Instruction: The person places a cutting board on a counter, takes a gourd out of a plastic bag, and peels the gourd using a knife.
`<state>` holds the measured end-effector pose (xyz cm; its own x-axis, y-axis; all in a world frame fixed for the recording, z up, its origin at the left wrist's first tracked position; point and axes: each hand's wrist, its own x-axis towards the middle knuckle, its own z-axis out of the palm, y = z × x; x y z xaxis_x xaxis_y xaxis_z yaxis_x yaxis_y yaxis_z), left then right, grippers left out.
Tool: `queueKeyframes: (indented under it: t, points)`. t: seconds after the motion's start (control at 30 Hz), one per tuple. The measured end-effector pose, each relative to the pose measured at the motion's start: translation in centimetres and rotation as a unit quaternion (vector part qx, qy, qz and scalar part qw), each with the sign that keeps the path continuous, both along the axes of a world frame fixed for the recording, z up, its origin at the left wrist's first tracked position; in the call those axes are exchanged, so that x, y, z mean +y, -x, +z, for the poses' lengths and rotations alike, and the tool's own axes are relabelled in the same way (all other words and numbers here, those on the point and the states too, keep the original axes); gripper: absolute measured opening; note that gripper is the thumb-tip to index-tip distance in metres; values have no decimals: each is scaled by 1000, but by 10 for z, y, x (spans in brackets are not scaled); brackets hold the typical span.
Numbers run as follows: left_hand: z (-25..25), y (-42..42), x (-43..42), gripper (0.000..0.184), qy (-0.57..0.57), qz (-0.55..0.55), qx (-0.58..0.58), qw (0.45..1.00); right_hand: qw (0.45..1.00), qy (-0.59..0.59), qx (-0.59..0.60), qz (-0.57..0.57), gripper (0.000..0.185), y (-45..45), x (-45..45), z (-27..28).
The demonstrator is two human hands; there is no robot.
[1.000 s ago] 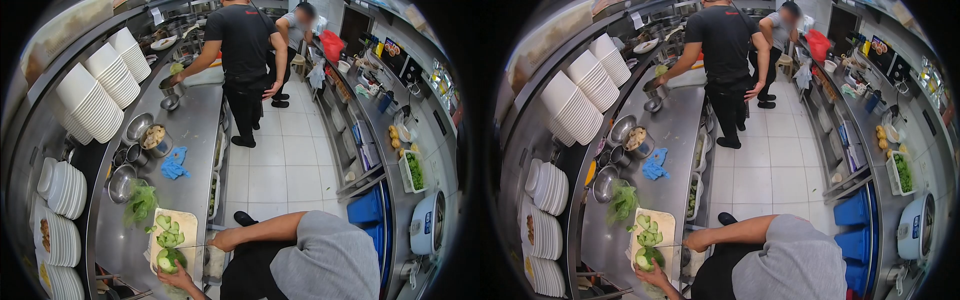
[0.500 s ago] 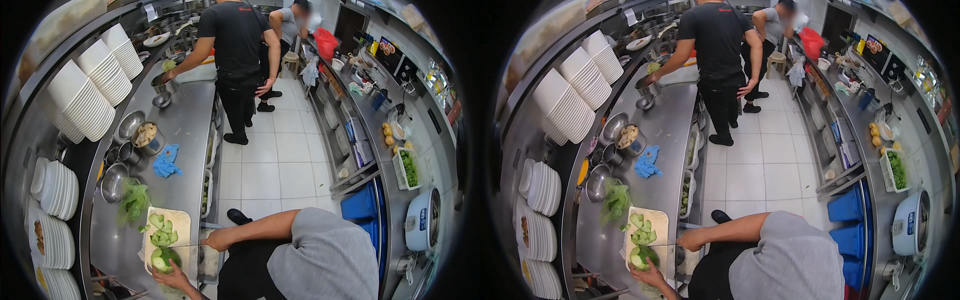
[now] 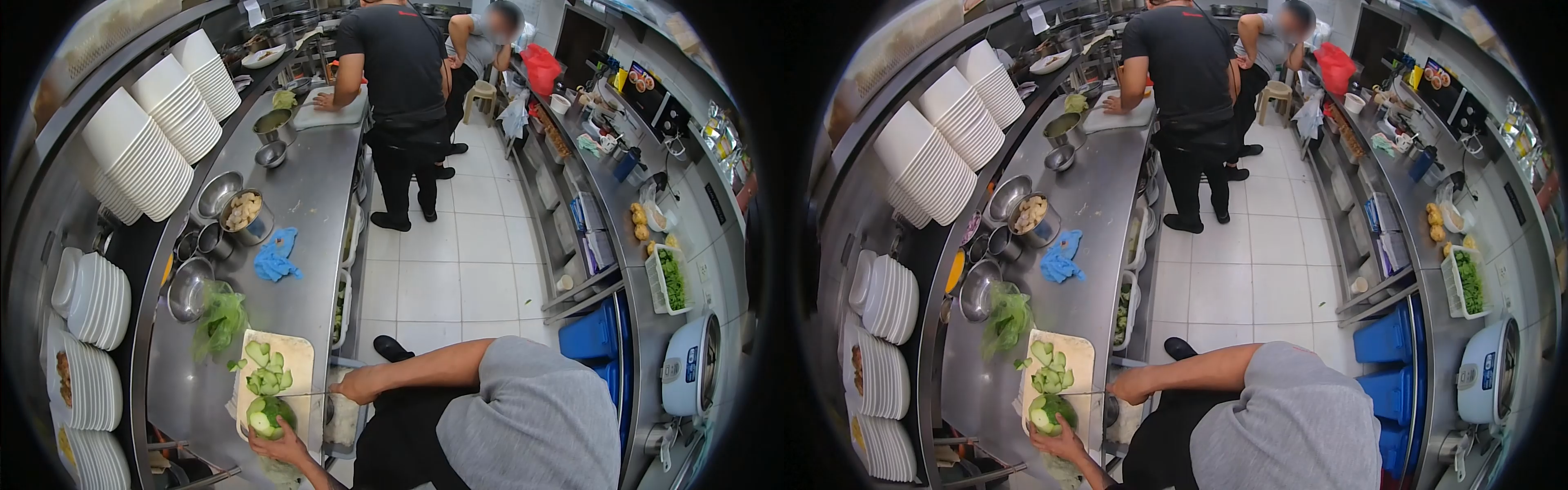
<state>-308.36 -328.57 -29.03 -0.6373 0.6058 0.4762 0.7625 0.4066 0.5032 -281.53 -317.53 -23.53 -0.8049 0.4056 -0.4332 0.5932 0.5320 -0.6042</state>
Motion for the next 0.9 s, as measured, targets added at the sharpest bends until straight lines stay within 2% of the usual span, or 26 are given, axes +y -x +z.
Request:
queueKeyframes:
  t: [0.4,0.77,0.9]
  points:
    - [-2,2,-1,76,9,-2,-1,1000,1000,10,-7,1,59,2,0,-2]
    - [-2,2,-1,77,14,-5,-1,1000,1000,20,-8,-7,60,2,-2,-8]
    - [-5,3,0,76,3,-5,-2,1000,999,31,-19,-11,59,0,-3,6]
